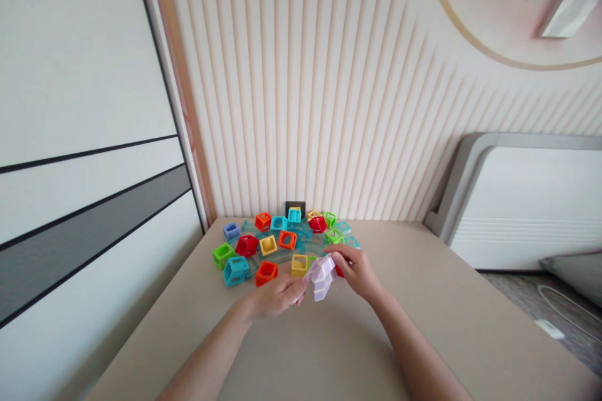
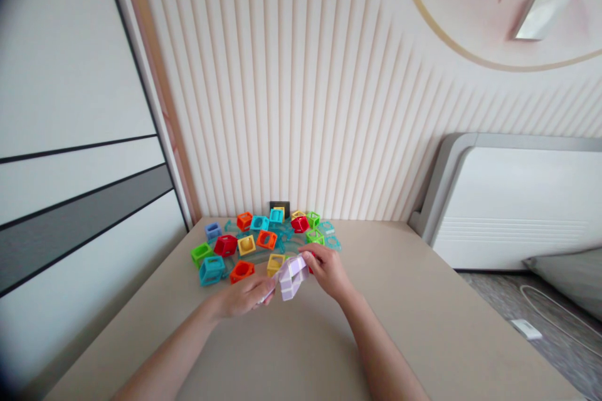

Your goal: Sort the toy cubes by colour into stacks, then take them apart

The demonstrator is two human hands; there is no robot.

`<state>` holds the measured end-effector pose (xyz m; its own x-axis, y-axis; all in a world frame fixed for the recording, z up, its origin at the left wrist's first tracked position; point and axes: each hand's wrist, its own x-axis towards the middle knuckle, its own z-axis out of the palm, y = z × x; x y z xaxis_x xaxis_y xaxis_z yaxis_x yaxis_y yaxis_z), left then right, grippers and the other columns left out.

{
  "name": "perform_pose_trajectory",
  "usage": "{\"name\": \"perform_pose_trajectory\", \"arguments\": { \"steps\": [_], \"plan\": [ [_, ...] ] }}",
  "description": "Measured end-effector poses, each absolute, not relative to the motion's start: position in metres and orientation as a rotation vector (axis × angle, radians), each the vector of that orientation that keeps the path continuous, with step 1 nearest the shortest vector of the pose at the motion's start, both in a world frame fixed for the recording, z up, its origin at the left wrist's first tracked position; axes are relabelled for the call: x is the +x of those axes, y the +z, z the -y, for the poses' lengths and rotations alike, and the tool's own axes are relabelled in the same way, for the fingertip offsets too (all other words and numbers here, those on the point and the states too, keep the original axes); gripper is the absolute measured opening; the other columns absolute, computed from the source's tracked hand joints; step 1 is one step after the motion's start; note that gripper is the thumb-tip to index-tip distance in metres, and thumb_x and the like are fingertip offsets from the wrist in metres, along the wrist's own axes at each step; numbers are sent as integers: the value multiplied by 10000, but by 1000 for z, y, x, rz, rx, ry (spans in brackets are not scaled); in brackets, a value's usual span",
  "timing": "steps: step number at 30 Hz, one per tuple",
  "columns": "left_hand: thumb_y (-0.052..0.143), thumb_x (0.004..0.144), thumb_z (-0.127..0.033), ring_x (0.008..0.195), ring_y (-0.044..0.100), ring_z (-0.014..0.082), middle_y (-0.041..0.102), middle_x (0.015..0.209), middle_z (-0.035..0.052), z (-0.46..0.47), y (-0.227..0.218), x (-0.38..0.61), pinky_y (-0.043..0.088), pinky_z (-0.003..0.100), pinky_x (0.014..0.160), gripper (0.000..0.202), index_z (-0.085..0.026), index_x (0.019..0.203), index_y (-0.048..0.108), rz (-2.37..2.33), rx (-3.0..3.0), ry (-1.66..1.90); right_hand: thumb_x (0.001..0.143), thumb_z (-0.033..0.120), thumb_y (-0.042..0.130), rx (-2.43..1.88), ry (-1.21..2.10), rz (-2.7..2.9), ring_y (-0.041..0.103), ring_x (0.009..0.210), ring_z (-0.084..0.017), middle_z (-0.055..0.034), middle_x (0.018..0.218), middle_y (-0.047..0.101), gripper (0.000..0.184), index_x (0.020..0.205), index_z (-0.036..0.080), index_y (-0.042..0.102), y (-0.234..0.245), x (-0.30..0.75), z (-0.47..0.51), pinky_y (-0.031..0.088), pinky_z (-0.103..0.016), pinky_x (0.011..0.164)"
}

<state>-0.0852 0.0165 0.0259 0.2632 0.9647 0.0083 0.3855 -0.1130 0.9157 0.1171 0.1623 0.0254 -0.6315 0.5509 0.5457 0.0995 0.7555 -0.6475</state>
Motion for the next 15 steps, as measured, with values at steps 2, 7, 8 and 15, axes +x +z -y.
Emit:
{"name": "perform_pose_trajectory", "arguments": {
  "steps": [2, 7, 8, 15],
  "plan": [
    [308, 940, -690, 553, 373, 116, 412, 595, -38, -16, 25, -87, 271, 251, 513, 604, -191, 674, 520, -1250, 1687, 833, 978, 543, 458, -535, 902, 2182, 578, 579, -154, -45, 692, 680, 483, 965, 158, 750, 25, 117, -162, 453, -252, 531],
    [378, 943, -645, 602, 397, 115, 465, 681, -24, -19, 16, -90, 285, 243, 548, 531, -183, 719, 510, -1272, 1707, 786, 910, 631, 523, -564, 1168, 2102, 457, 525, -113, -10, 625, 575, 545, 926, 132, 742, 21, 117, -167, 356, -224, 480],
    [390, 935, -655, 604, 396, 113, 465, 686, -26, -20, 14, -90, 282, 240, 548, 530, -183, 723, 505, -1276, 1704, 782, 896, 639, 539, -569, 1191, 2091, 457, 530, -114, -9, 626, 568, 545, 917, 133, 741, 21, 117, -168, 352, -224, 482],
    [328, 921, -721, 623, 411, 115, 475, 687, -20, -26, 11, -88, 293, 240, 571, 617, -169, 737, 534, -1284, 1789, 835, 823, 731, 556, -656, 1199, 1973, 445, 532, -127, -9, 629, 557, 616, 918, 149, 734, 25, 116, -171, 344, -230, 465]
  ]
}}
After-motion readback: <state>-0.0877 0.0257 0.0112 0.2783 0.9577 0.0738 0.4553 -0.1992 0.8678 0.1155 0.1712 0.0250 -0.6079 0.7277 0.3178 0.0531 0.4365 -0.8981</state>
